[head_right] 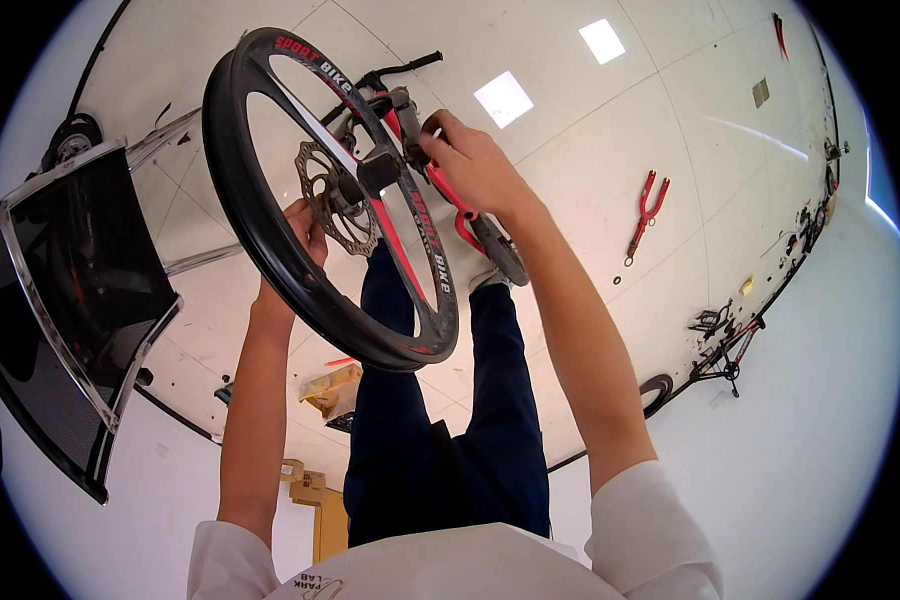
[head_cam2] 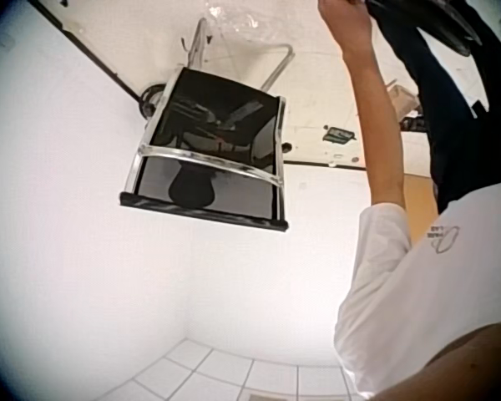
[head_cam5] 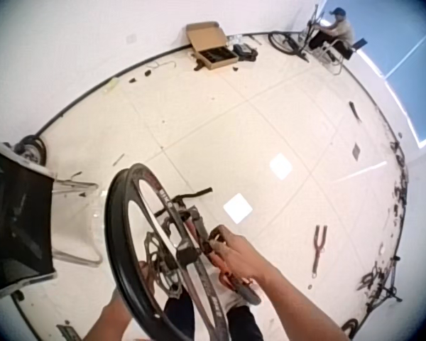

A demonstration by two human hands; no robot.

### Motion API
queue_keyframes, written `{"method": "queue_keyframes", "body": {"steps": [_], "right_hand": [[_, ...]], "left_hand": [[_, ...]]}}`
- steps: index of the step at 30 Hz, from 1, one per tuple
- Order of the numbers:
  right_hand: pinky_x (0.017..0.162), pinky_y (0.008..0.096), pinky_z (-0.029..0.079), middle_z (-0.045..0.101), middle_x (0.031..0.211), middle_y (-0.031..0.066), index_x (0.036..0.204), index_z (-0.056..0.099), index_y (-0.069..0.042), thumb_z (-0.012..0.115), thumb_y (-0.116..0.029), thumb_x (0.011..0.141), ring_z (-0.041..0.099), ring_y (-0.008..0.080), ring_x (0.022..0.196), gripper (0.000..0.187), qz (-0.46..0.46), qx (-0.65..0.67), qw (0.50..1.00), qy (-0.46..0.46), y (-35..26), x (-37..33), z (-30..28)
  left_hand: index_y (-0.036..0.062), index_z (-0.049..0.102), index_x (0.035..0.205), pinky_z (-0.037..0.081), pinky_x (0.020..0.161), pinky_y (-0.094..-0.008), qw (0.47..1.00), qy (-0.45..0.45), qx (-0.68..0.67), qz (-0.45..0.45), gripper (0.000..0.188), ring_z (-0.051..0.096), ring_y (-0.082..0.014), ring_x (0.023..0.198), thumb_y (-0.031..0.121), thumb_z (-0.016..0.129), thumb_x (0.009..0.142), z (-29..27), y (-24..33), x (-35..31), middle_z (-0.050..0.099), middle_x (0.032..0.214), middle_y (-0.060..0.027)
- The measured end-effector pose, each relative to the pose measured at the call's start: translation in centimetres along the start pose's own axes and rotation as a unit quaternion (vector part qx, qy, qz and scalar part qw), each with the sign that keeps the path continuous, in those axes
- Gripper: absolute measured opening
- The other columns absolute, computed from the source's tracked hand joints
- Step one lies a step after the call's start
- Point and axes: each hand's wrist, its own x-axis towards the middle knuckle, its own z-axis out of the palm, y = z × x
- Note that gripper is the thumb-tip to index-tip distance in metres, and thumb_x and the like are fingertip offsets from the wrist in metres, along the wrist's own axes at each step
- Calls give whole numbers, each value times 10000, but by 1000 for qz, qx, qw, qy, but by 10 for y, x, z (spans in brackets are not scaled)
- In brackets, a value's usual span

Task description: The person assembles a bicycle by attaching a wheel to the frame. They pick up the wheel, align it with the fork, and secure it using a tool. The person then adjusts the handlebars and checks the wheel alignment.

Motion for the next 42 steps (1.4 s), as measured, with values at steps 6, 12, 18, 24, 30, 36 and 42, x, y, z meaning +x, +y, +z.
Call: {"method": "queue_keyframes", "body": {"steps": [6, 12, 18, 24, 30, 36, 42], "right_hand": [[770, 437, 437, 615, 854, 245, 988, 562, 17, 433, -319, 972, 575, 406, 841, 360, -29, -87, 995, -39, 4, 1, 9], [696, 393, 424, 582, 863, 218, 1017, 518, 12, 437, -296, 996, 469, 319, 695, 319, -43, 6, 998, -36, 8, 1, -3], [670, 353, 425, 564, 784, 154, 1049, 510, 11, 431, -221, 979, 494, 213, 687, 255, -9, -150, 986, -70, 1, 7, 5], [654, 371, 423, 544, 701, 186, 916, 546, 44, 428, -296, 995, 475, 265, 632, 369, -78, -8, 997, 9, 11, -1, 7], [657, 382, 427, 555, 715, 187, 942, 544, 43, 439, -320, 986, 483, 276, 635, 381, -15, -116, 993, -7, 1, -1, 14], [723, 479, 429, 595, 794, 275, 941, 581, 38, 432, -279, 976, 554, 465, 816, 353, 5, -40, 999, 21, -8, -8, 7], [741, 461, 428, 597, 844, 277, 997, 553, 32, 418, -317, 983, 542, 448, 811, 375, 5, -93, 995, -43, -3, -4, 9]], "left_hand": [[-81, 622, 953, 425, 571, -332, 995, -54, -21, -81, 233, 538, -243, 618, -139, 496, 766, -3, 10, 2, 538, 744, -158], [-81, 640, 998, 432, 568, -318, 992, -61, -13, -106, 246, 536, -233, 601, -126, 503, 798, -5, 11, 3, 567, 771, -160], [-76, 648, 1004, 442, 580, -327, 996, -46, -11, -76, 236, 556, -246, 611, -114, 523, 807, -3, 10, 3, 583, 774, -168], [-80, 640, 1011, 444, 592, -328, 995, -48, -20, -80, 249, 566, -254, 633, -123, 519, 798, -3, 3, 1, 581, 787, -167], [-82, 637, 1013, 438, 592, -329, 993, -62, -18, -97, 259, 556, -252, 632, -131, 514, 791, -4, 10, 2, 561, 770, -160], [-77, 635, 1030, 437, 590, -324, 994, -61, -22, -93, 276, 545, -244, 628, -131, 509, 790, -5, 6, 0, 548, 777, -158], [-76, 632, 1000, 456, 615, -322, 994, -44, -21, -97, 267, 573, -252, 672, -135, 495, 778, 1, 4, -2, 573, 802, -159]]}}
